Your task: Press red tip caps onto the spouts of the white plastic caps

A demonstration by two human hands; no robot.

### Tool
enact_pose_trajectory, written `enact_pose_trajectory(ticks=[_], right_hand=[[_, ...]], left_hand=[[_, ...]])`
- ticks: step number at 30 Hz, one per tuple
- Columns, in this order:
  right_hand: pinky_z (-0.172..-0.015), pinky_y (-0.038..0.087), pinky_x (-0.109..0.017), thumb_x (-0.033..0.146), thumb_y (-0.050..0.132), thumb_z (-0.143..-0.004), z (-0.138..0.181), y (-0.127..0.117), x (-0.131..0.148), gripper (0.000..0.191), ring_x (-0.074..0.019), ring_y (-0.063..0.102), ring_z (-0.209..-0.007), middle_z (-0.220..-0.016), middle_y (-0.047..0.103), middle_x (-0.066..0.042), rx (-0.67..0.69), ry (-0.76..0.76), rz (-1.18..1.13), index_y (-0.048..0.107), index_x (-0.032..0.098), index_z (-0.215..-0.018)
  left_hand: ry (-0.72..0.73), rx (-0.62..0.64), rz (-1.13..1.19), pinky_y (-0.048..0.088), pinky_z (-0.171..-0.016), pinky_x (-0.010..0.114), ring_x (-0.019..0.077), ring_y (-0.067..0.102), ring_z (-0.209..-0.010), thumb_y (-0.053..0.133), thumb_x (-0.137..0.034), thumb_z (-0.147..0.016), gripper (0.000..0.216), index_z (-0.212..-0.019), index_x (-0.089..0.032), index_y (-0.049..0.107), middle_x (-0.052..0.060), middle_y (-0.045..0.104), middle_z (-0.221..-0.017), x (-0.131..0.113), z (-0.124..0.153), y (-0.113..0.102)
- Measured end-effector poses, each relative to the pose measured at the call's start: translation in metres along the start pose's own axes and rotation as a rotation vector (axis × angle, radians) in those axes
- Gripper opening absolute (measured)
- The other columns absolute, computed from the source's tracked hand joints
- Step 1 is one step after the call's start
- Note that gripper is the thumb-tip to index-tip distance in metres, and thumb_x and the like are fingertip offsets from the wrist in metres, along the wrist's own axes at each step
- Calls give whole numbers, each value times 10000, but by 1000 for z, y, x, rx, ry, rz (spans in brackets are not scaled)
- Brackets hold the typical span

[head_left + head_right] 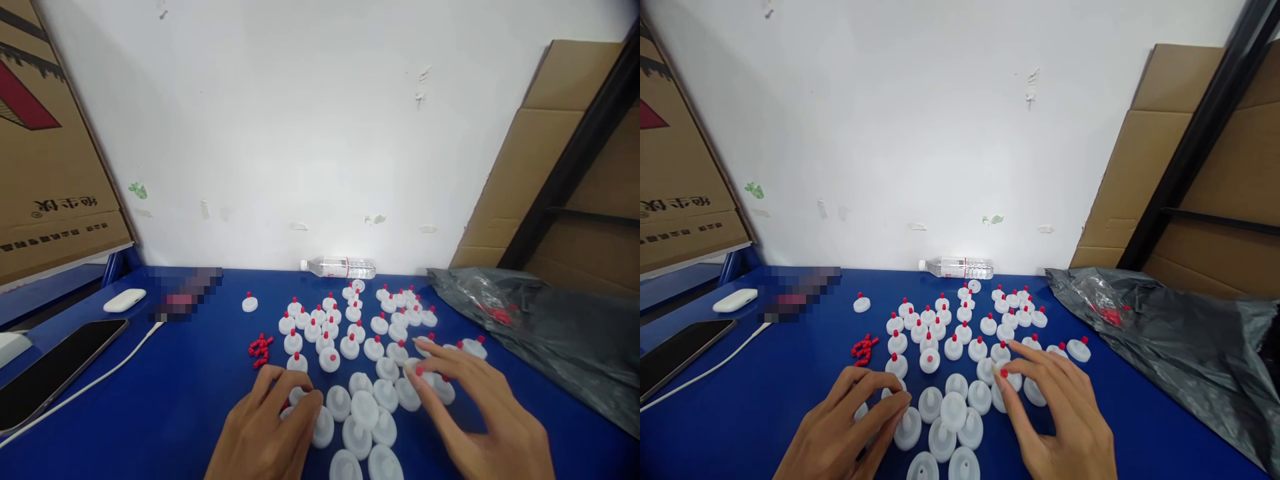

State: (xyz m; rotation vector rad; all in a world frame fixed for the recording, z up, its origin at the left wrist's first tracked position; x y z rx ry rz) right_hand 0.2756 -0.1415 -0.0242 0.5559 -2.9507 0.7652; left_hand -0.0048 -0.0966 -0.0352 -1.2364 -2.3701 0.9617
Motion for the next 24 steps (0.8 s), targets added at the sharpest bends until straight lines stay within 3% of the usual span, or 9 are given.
enact_pose_trajectory(ticks=[4, 10, 16, 24], right_hand=[[-942, 532, -433, 407, 620, -1042, 3, 5, -6, 158, -272, 749, -1052, -1136, 807, -44, 38, -4, 47, 696, 269, -1032], [-969, 538, -481, 405, 600, -1034, 9, 11, -11, 207, -298, 735, -1099, -1163, 802, -65, 104, 11, 79, 736, 258, -984], [-947, 543, -446, 421, 602, -1052, 7, 11, -9, 219, -277, 726, -1115, -1164, 795, -52, 107, 3, 46, 742, 262, -999], [-806, 575, -384, 495, 557, -1080, 8, 13, -12, 306, -232, 756, -921, -993, 810, -7, 159, 49, 61, 754, 272, -1008]], left_hand=[[9, 7, 35, 581, -700, 264, 198, 583, -869, 575, -62, -1011, 181, -1069, -194, 685, 55, 697, -989, -2, -5, 0], [50, -24, 53, 597, -753, 299, 218, 589, -892, 583, -135, -1039, 132, -1101, -180, 691, 71, 709, -986, -8, -10, -4], [41, 19, 96, 593, -756, 303, 208, 578, -881, 590, -87, -1028, 151, -1090, -188, 682, 62, 698, -993, -7, -7, -1], [25, -4, 129, 560, -704, 275, 179, 590, -801, 564, -100, -1049, 143, -1053, -194, 671, 35, 689, -903, -9, -9, -4]])
Point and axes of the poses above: each hand's wrist, its own z-axis away from the middle knuckle, its own y-axis out of the palm, x = y × z, the point moved 1 cm from there along -z, towards the middle knuckle
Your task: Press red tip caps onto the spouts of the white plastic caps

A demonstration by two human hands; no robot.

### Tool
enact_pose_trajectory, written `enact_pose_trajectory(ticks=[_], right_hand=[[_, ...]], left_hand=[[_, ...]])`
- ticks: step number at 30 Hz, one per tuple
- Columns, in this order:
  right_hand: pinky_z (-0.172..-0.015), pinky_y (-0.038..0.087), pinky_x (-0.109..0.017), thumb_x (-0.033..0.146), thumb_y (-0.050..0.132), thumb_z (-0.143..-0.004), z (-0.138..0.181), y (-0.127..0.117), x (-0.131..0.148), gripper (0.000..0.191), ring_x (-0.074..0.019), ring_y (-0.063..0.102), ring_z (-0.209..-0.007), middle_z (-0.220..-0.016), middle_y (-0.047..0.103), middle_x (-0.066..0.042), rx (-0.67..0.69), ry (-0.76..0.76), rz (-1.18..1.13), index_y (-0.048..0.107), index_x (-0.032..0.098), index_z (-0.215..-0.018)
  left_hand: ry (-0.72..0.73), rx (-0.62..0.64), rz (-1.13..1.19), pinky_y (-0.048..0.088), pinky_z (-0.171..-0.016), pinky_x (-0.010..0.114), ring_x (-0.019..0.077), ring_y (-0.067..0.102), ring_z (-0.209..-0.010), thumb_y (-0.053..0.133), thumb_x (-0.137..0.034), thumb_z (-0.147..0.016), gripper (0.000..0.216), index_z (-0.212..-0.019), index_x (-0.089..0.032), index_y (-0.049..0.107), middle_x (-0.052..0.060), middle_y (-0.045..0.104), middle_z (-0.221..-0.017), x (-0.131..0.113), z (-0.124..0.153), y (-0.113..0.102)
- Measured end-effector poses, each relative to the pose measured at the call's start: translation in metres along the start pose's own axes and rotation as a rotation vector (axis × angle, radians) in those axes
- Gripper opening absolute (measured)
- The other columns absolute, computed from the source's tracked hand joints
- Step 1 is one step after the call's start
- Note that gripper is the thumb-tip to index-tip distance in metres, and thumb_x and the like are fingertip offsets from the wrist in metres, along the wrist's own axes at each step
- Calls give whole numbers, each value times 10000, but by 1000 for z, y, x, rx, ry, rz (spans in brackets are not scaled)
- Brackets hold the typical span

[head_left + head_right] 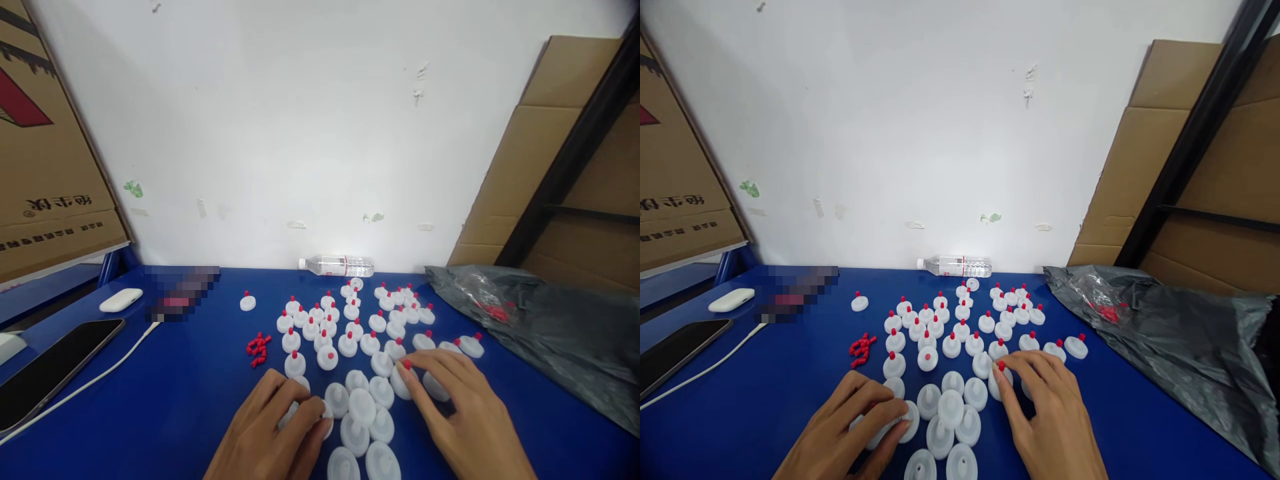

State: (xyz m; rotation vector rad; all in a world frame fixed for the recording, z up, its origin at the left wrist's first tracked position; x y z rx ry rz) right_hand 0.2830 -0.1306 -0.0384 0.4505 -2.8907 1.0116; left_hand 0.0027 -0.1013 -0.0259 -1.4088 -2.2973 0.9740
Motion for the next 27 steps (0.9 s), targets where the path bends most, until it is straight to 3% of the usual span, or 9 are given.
enact_pose_trajectory(ticks=[9, 16, 27], right_hand=[[-703, 622, -348, 566, 460, -1108, 3, -3, -1, 400, -212, 811, -857, -995, 839, 19, -43, 73, 91, 752, 292, -1096], [-620, 617, -292, 589, 479, -1087, 0, -7, 6, 396, -186, 815, -759, -906, 839, 46, -60, 139, 78, 736, 303, -993], [-633, 615, -413, 654, 415, -1061, 6, -7, -4, 514, -299, 812, -824, -985, 848, -17, -20, 304, 205, 786, 302, -1012]], left_hand=[[59, -76, -11, 527, -670, 271, 174, 562, -742, 521, -111, -1084, 159, -1046, -175, 661, 22, 713, -845, -3, -6, -2], [59, -75, 5, 530, -670, 276, 172, 559, -744, 530, -87, -1072, 153, -1037, -167, 656, 21, 720, -849, -3, -8, -2], [27, -62, 15, 527, -676, 277, 175, 562, -760, 540, -67, -1061, 153, -1073, -170, 653, 28, 717, -863, -2, -4, -3]])
Point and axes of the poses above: each hand's wrist, its own z-axis away from the middle knuckle, its own y-axis out of the palm, x = y × z, the point moved 1 cm from there along -z, towards the middle knuckle
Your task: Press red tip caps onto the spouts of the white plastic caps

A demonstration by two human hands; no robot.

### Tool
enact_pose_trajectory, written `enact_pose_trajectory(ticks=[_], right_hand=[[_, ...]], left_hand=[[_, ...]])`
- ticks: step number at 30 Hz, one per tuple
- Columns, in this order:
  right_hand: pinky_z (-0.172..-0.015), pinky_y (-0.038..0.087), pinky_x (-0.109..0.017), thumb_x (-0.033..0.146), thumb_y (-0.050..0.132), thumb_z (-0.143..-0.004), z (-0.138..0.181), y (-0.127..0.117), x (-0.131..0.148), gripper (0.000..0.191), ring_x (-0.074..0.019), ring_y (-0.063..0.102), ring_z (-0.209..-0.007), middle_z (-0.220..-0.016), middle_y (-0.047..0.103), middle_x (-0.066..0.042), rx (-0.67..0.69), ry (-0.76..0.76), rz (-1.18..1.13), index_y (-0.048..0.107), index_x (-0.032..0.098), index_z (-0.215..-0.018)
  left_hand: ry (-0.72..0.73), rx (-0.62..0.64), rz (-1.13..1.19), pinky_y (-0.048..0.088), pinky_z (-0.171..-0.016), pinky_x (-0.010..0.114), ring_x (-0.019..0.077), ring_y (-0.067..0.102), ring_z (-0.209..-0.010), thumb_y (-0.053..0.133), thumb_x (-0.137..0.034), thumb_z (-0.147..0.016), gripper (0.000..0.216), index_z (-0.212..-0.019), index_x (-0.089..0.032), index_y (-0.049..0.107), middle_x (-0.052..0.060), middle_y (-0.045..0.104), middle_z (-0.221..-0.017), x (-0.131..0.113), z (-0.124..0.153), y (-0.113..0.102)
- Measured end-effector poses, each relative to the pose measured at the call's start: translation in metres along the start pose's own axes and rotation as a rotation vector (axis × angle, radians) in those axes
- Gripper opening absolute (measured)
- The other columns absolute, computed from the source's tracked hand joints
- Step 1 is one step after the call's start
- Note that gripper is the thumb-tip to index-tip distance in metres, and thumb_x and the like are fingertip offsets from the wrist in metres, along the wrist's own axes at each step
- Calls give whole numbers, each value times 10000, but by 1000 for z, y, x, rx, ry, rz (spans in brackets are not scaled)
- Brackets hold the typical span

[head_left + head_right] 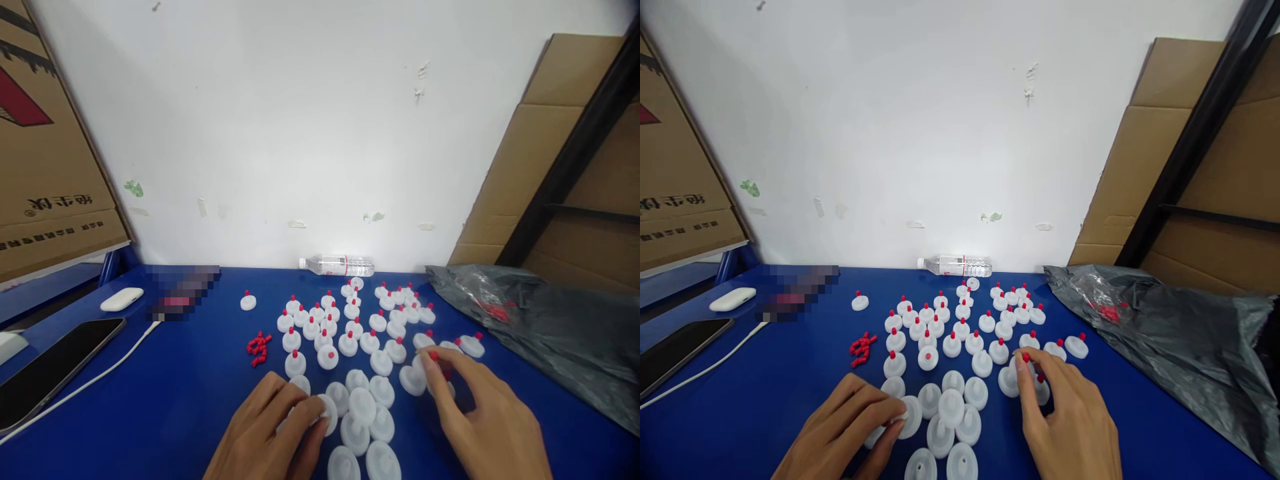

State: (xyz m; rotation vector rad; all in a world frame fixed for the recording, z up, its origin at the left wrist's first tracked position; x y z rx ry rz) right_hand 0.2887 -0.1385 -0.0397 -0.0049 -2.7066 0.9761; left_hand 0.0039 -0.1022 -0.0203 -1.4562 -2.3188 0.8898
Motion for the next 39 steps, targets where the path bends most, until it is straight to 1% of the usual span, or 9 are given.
enact_pose_trajectory(ticks=[3, 7, 14, 18, 22, 26, 29, 34, 39], right_hand=[[-626, 606, -412, 644, 396, -1074, 0, 0, -2, 529, -303, 815, -845, -1023, 847, -32, 3, 4, -3, 787, 289, -1058], [-721, 618, -442, 667, 372, -1080, 1, 1, -4, 546, -327, 812, -1002, -1138, 839, -13, -19, -12, -29, 784, 312, -1125], [-771, 615, -398, 652, 396, -1088, 1, -1, -4, 488, -281, 812, -1042, -1228, 819, 22, -52, 12, -82, 758, 350, -1212], [-783, 629, -377, 601, 392, -1103, 1, 3, -7, 449, -261, 813, -1051, -1215, 823, 38, 1, -25, -96, 738, 355, -1249], [-820, 637, -329, 541, 412, -1111, 2, 5, -5, 390, -217, 810, -1066, -1204, 826, 55, 62, -30, -163, 716, 354, -1267], [-778, 633, -280, 521, 450, -1105, 1, 2, 0, 338, -179, 816, -1025, -1177, 829, 87, 107, -37, -235, 718, 376, -1253], [-750, 640, -323, 562, 456, -1091, 1, 1, -3, 365, -215, 818, -1018, -1161, 834, 67, 70, 30, -216, 734, 375, -1236], [-947, 611, -492, 627, 429, -1072, 3, 8, -13, 444, -301, 767, -1168, -1281, 797, 16, 57, 70, -195, 745, 364, -1241], [-917, 603, -458, 624, 446, -1070, 4, 8, -13, 430, -286, 773, -1133, -1225, 811, 11, 60, 61, -200, 756, 358, -1207]], left_hand=[[-14, 17, 2, 530, -691, 279, 175, 569, -775, 558, -64, -1053, 152, -1104, -174, 650, 31, 718, -881, 1, 3, 0], [-29, 28, 4, 541, -708, 286, 178, 581, -790, 568, -61, -1047, 158, -1122, -175, 648, 35, 720, -897, 1, 5, -1], [-5, -22, 10, 530, -684, 279, 175, 568, -764, 538, -68, -1059, 161, -1103, -179, 645, 32, 712, -869, 0, 3, 0], [-20, 1, 10, 538, -702, 277, 174, 579, -788, 547, -62, -1054, 162, -1108, -176, 649, 35, 718, -886, 0, 3, 1], [-3, -40, 7, 527, -662, 274, 171, 565, -754, 516, -81, -1070, 168, -1071, -176, 654, 29, 709, -851, 1, 2, 1], [-13, 10, 7, 547, -688, 281, 176, 577, -771, 549, -50, -1044, 166, -1088, -176, 649, 31, 718, -868, 0, 1, 0], [-9, 16, 6, 547, -679, 285, 178, 574, -766, 557, -52, -1039, 164, -1095, -175, 649, 35, 715, -868, 0, 2, -1], [-19, 19, 21, 548, -696, 286, 180, 577, -788, 584, -28, -1014, 190, -1117, -174, 648, 40, 714, -891, 0, 5, 0], [-20, 29, 22, 555, -704, 285, 181, 583, -799, 590, -28, -1011, 187, -1116, -171, 648, 42, 720, -903, 0, 5, 0]])
Point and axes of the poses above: each hand's wrist, its own z-axis away from the middle knuckle, its own y-axis out of the palm, x = y × z, the point moved 1 cm from there along -z, towards the middle knuckle
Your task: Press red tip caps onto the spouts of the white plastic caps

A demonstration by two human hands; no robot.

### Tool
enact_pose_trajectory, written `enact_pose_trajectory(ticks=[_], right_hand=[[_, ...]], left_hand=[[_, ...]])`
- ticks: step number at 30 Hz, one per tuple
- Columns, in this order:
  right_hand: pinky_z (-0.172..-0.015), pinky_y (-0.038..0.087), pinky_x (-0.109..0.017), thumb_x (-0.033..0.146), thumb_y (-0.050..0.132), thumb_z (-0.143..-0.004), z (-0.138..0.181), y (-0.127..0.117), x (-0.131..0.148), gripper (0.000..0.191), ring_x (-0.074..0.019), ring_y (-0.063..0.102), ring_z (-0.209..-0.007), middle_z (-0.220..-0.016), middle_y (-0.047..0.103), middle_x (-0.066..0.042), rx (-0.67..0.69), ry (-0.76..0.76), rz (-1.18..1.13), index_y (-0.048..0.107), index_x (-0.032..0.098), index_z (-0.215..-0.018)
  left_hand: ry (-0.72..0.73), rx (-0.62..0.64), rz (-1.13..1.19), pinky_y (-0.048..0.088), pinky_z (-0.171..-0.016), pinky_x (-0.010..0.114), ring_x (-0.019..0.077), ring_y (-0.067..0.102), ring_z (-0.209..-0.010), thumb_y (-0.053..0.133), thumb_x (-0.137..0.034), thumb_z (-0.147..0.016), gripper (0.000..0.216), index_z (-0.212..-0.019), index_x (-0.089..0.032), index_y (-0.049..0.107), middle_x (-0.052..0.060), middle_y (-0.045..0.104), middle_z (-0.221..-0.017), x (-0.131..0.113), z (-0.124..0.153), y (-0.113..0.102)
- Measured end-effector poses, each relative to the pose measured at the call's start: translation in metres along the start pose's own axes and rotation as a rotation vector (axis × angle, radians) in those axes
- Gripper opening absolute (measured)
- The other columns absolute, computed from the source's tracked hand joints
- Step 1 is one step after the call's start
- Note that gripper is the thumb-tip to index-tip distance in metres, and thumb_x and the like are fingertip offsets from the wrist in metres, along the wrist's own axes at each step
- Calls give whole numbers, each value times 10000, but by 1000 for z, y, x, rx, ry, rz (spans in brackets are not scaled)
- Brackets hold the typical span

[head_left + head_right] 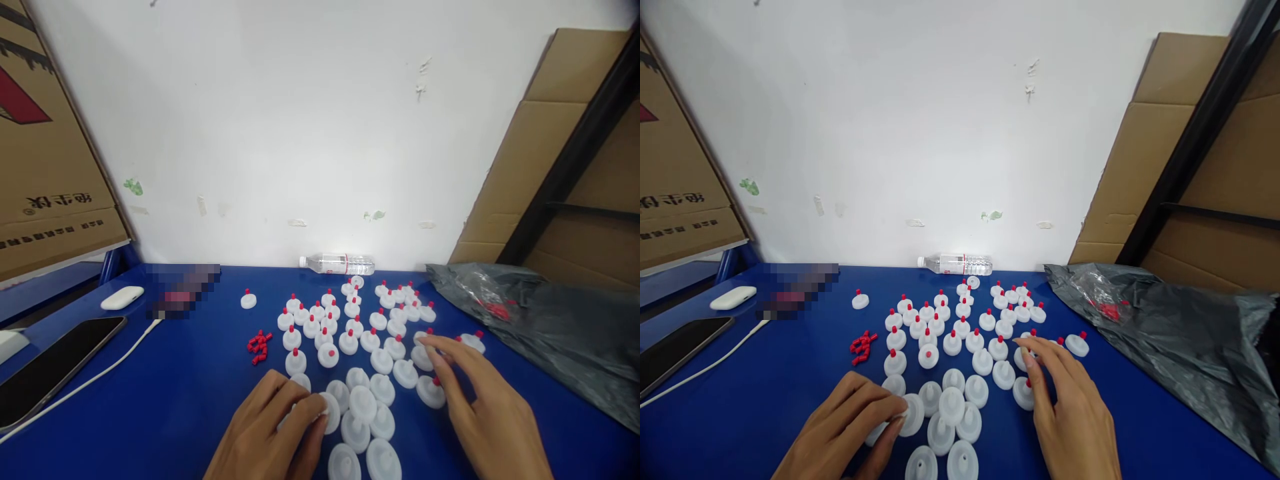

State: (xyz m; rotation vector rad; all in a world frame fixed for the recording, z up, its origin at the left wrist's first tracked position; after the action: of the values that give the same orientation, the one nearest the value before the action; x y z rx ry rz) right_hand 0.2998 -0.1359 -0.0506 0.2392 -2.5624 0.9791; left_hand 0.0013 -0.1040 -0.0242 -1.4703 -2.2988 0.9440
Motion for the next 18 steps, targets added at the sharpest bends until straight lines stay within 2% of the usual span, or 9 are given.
enact_pose_trajectory(ticks=[6, 10, 15, 18], right_hand=[[-830, 598, -391, 577, 488, -1074, -4, -6, 12, 390, -252, 777, -1058, -1181, 814, -9, -33, -59, -20, 767, 321, -1161], [-855, 578, -422, 607, 532, -1056, -4, -5, 18, 384, -269, 764, -1017, -1075, 823, -12, -3, -163, 6, 783, 316, -1063], [-862, 567, -458, 620, 505, -1067, -4, -3, 21, 426, -295, 754, -1036, -1053, 825, -33, -37, -239, 62, 790, 304, -1066], [-834, 561, -459, 602, 489, -1082, -5, -3, 21, 418, -275, 770, -961, -1004, 829, -13, -23, -280, 69, 775, 299, -1048]], left_hand=[[-2, -7, -12, 553, -697, 283, 178, 596, -782, 571, -41, -1023, 179, -1108, -180, 646, 37, 719, -890, -2, -2, -2], [-29, -2, -16, 554, -708, 289, 181, 593, -787, 566, -33, -1027, 190, -1111, -187, 639, 34, 720, -891, -3, -2, -2], [-13, 2, -11, 553, -709, 287, 182, 591, -796, 568, -41, -1030, 187, -1123, -186, 640, 40, 719, -906, -3, 1, -1], [-12, 15, -20, 555, -708, 298, 188, 580, -809, 569, -41, -1024, 187, -1117, -187, 638, 40, 712, -916, -2, 0, 0]])
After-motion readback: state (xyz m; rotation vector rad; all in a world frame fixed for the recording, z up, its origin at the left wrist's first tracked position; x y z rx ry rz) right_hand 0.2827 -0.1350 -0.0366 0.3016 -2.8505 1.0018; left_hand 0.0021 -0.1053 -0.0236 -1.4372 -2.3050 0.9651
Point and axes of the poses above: each hand's wrist, its own z-axis away from the middle knuckle, its own y-axis out of the palm, x = y × z, the point moved 1 cm from there along -z, towards the middle knuckle
